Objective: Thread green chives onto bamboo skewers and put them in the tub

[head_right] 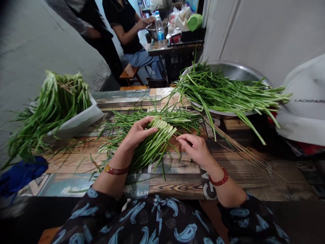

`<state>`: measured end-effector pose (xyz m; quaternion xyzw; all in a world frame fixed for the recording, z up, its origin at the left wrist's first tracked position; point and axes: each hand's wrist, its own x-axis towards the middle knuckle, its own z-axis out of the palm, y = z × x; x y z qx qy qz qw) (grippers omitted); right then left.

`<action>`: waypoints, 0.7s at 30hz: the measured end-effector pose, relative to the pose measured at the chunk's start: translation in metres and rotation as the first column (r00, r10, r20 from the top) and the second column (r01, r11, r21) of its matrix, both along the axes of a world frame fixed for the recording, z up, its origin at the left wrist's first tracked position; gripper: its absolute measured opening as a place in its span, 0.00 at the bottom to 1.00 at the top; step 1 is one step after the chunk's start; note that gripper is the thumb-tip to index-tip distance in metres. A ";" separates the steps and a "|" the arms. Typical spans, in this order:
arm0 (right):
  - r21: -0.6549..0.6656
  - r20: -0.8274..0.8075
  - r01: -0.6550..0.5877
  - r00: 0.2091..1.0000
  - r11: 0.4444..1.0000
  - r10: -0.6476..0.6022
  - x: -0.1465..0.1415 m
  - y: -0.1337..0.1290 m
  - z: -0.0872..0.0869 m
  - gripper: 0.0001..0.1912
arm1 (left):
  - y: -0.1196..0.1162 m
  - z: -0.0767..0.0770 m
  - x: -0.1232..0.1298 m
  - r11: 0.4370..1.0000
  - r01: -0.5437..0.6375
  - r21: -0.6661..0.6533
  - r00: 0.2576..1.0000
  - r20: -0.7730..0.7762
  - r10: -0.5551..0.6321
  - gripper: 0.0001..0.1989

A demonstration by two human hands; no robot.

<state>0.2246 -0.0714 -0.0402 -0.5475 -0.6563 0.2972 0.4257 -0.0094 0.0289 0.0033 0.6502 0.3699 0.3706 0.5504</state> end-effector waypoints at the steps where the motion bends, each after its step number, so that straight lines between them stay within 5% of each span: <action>1: 0.039 0.014 0.006 1.000 0.999 -0.007 -0.001 0.000 0.002 0.11 | 0.000 0.001 -0.001 0.999 0.030 -0.033 0.999 0.041 -0.029 0.17; 9: 0.274 0.090 -0.018 0.996 0.962 -0.007 -0.005 0.000 0.002 0.09 | -0.007 -0.002 -0.004 0.896 0.194 -0.400 0.980 0.115 -0.161 0.19; 21: 0.267 0.187 0.022 0.979 0.963 -0.074 -0.008 -0.001 -0.002 0.10 | -0.010 -0.007 0.008 0.904 0.187 -0.384 0.981 0.112 -0.156 0.17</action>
